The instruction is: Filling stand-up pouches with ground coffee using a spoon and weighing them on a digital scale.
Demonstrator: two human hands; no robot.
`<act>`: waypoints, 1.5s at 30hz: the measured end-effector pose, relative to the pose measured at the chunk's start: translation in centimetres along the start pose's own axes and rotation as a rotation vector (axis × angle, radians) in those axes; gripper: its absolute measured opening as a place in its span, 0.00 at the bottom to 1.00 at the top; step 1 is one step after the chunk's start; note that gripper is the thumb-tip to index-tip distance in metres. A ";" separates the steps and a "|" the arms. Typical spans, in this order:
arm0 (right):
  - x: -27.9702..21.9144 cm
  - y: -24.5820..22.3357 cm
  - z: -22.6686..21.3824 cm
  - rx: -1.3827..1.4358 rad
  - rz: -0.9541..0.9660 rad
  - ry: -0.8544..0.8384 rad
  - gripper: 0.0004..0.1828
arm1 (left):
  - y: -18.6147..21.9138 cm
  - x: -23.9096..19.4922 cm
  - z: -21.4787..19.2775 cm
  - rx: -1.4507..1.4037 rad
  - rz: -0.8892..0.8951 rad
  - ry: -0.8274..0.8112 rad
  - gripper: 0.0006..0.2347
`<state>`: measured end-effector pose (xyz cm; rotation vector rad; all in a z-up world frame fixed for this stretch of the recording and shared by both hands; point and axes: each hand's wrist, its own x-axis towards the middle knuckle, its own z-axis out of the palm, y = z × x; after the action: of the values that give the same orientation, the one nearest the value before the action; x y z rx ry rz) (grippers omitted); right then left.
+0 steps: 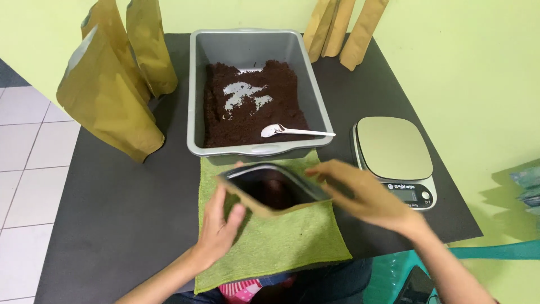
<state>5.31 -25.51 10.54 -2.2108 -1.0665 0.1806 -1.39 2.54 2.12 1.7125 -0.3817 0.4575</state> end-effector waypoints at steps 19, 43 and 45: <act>-2.3 1.8 5.8 0.249 0.013 0.299 0.06 | -0.4 -0.9 0.0 0.133 -0.049 -0.087 0.13; -10.9 16.7 -5.5 0.064 0.380 1.184 0.02 | -2.4 16.3 26.3 -0.189 -0.038 -0.168 0.13; -10.9 14.4 -5.1 0.072 0.392 1.174 0.03 | 0.0 15.4 23.9 -0.160 0.017 -0.210 0.18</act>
<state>9.45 -42.49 3.79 -1.9025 0.0213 -0.8046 14.13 -20.94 5.97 1.6062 -0.5697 0.2517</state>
